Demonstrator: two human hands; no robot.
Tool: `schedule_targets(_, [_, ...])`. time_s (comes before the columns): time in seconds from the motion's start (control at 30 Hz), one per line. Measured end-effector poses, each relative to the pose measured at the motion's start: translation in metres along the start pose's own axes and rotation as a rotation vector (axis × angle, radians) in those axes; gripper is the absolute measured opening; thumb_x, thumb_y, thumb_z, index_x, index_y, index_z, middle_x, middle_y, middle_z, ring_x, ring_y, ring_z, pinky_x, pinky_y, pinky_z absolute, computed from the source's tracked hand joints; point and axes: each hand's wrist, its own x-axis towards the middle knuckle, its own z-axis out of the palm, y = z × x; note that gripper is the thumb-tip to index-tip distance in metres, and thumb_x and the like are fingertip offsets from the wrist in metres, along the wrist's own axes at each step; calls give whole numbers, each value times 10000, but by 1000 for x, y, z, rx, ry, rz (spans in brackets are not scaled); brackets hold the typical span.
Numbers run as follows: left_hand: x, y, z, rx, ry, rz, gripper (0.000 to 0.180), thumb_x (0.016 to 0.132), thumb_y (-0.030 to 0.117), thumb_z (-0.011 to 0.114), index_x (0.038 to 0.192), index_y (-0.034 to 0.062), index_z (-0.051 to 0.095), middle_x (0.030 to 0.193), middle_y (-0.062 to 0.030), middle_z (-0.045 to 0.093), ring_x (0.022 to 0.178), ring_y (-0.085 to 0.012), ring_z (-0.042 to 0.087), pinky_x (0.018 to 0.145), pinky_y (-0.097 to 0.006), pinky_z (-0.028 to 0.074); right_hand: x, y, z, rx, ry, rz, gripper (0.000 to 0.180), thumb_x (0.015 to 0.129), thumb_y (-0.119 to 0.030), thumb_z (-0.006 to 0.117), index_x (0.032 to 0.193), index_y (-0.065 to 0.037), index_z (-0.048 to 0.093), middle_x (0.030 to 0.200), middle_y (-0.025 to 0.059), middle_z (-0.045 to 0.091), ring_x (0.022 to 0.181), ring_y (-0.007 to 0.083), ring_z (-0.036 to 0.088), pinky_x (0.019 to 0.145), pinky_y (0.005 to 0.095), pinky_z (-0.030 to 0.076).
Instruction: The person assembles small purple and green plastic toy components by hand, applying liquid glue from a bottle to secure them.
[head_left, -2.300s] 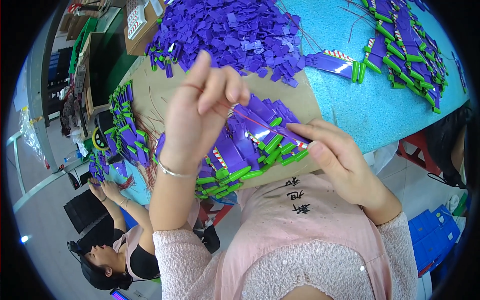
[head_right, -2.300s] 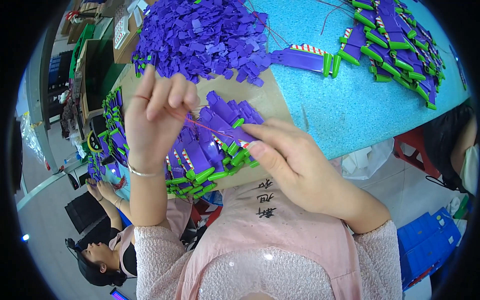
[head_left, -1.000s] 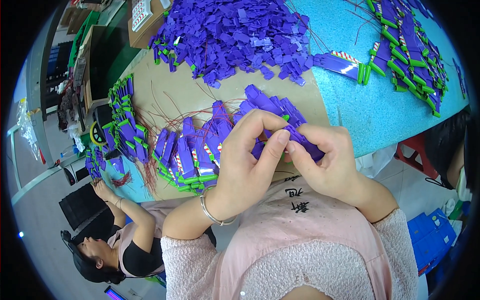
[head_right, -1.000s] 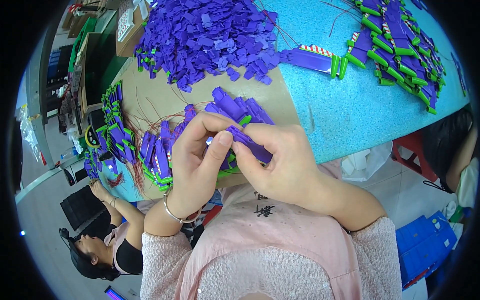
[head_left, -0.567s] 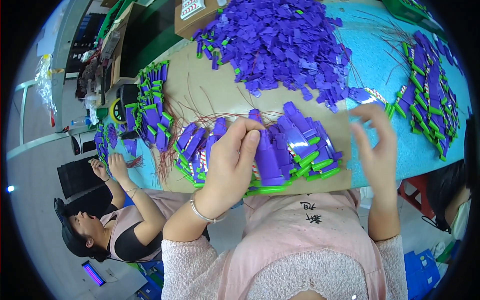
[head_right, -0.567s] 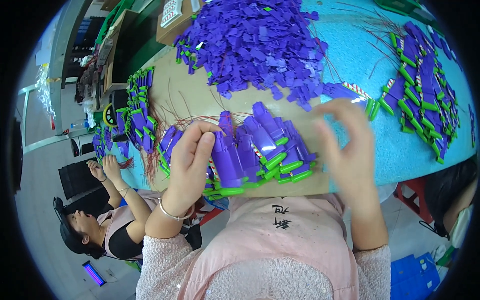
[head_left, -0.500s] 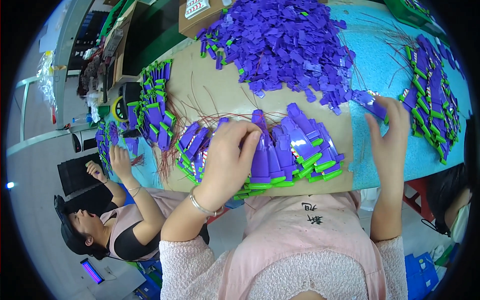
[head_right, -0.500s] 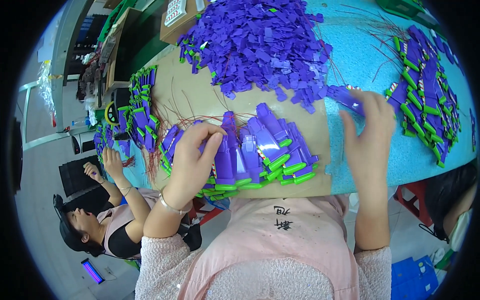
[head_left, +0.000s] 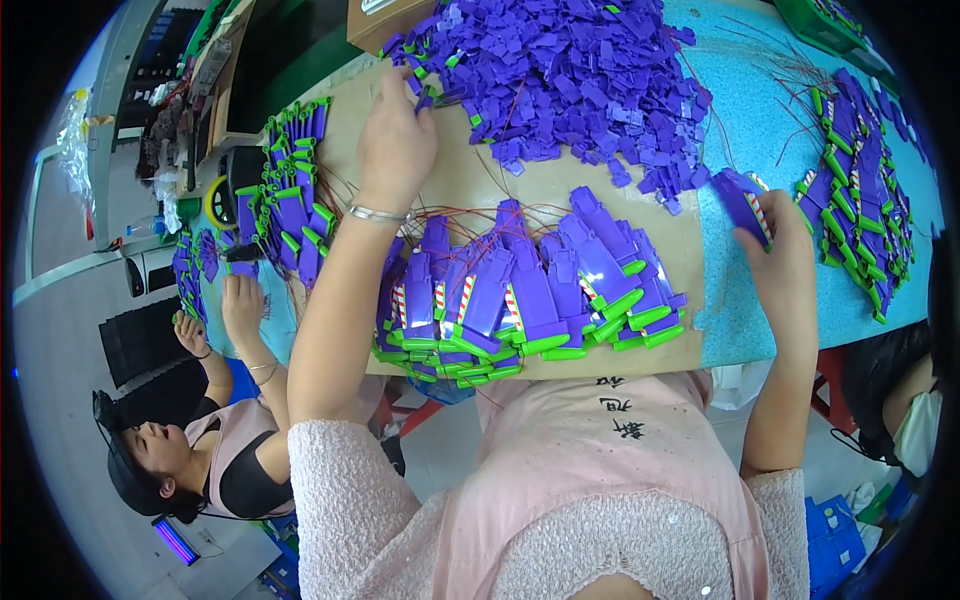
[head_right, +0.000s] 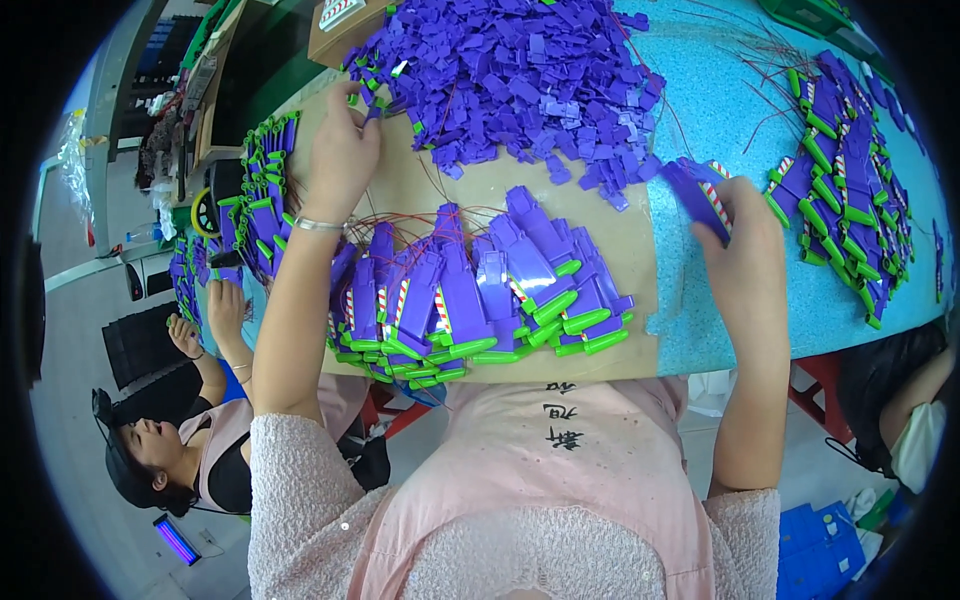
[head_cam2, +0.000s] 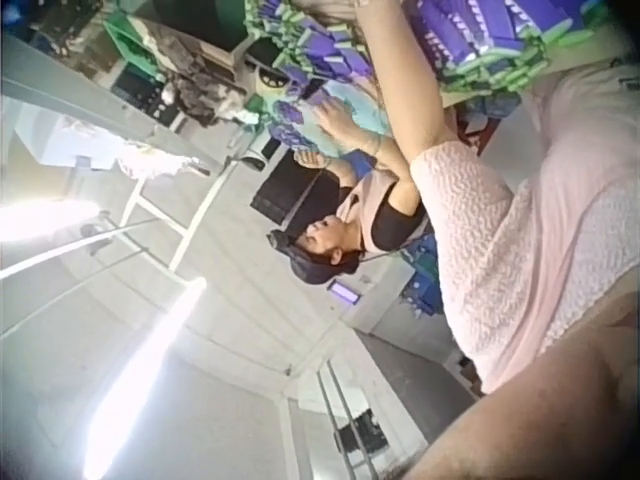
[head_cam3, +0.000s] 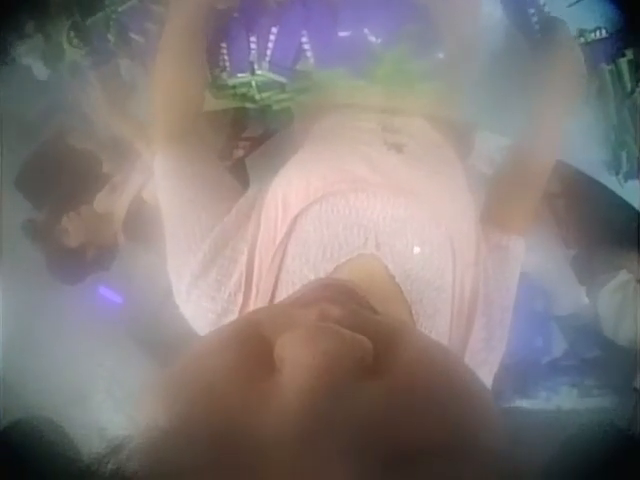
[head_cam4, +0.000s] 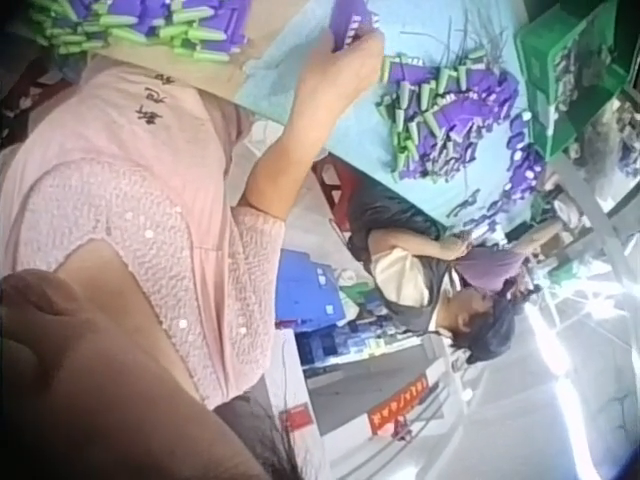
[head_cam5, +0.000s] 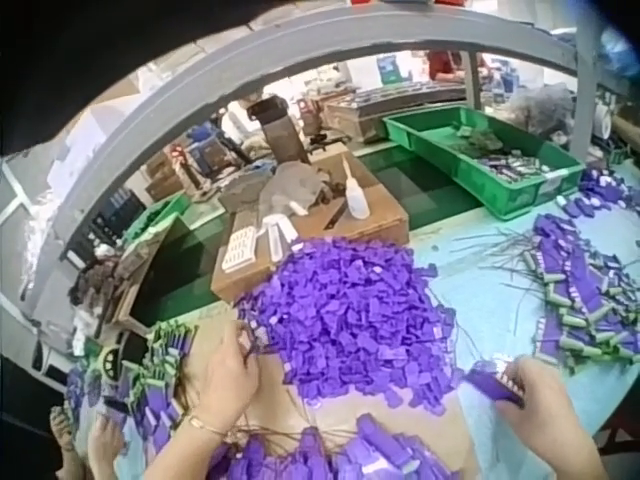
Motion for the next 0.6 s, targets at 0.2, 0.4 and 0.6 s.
schedule_targets(0.2, [-70, 83, -58, -1089, -402, -113, 425, 922, -7, 525, 1331, 73, 438, 900, -7, 501, 772, -69, 514, 680, -202, 438, -29, -40, 4, 1020, -417, 216, 165, 956, -159, 551, 970, 4, 569, 754, 75, 602, 663, 146, 598, 620, 277, 486])
schedule_targets(0.4, [-120, 126, -69, -1374, -567, -126, 427, 933, 8, 549, 1341, 6, 424, 956, -28, 498, 856, -85, 509, 729, -216, 443, -42, -80, 9, 1351, -598, 291, 218, 983, -198, 523, 966, 11, 584, 788, 72, 627, 625, 115, 599, 587, 248, 496])
schedule_targets(0.6, [-115, 132, -68, -1414, -409, -220, 463, 923, -8, 561, 1365, -8, 425, 1013, -45, 538, 827, -87, 540, 725, -222, 466, -48, -79, 15, 1416, -510, 332, 251, 991, -225, 514, 933, 9, 582, 776, 64, 625, 598, 115, 587, 574, 244, 482])
